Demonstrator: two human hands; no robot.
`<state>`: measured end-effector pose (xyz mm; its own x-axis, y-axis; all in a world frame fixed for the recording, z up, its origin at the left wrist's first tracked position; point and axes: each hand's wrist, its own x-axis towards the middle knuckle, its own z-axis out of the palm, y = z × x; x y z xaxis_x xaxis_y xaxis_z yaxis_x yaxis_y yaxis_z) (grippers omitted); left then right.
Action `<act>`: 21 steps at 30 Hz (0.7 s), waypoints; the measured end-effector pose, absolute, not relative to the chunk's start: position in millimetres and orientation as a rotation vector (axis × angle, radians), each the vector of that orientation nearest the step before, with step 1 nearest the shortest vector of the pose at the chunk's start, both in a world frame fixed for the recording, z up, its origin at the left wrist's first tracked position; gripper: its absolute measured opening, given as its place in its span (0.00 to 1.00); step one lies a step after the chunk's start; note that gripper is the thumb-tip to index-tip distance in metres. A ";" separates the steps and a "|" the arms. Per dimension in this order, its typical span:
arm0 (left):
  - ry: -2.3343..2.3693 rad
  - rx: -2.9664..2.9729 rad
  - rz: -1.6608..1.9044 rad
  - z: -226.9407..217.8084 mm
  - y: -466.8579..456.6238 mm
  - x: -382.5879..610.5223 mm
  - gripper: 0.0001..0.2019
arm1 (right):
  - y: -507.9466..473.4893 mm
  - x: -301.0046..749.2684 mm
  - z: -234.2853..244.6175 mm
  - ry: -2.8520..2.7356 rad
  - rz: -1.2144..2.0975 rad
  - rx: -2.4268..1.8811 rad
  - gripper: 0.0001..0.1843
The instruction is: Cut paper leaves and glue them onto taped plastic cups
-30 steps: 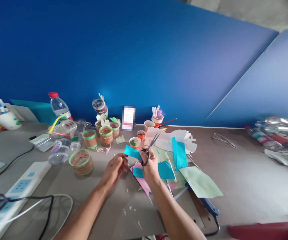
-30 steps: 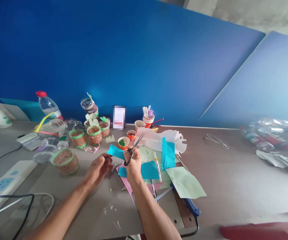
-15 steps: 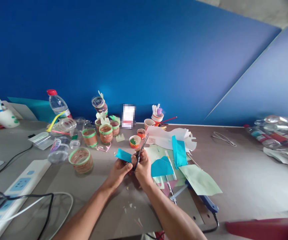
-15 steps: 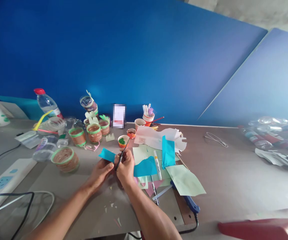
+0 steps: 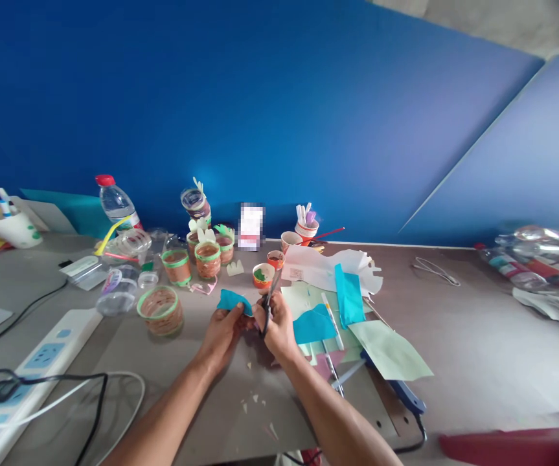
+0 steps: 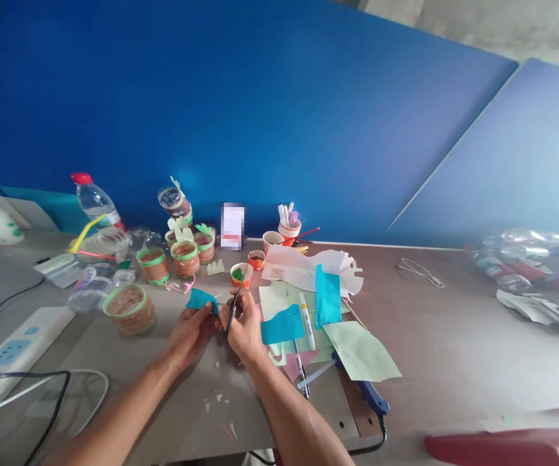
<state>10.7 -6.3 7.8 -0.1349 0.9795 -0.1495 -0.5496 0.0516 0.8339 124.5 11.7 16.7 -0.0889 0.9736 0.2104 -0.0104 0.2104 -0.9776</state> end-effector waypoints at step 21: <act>1.340 0.706 1.639 2.8 -1.3 -6.7 0.19 | 1.4 123.0 13.4 -2.075 0.693 -1.266 0.19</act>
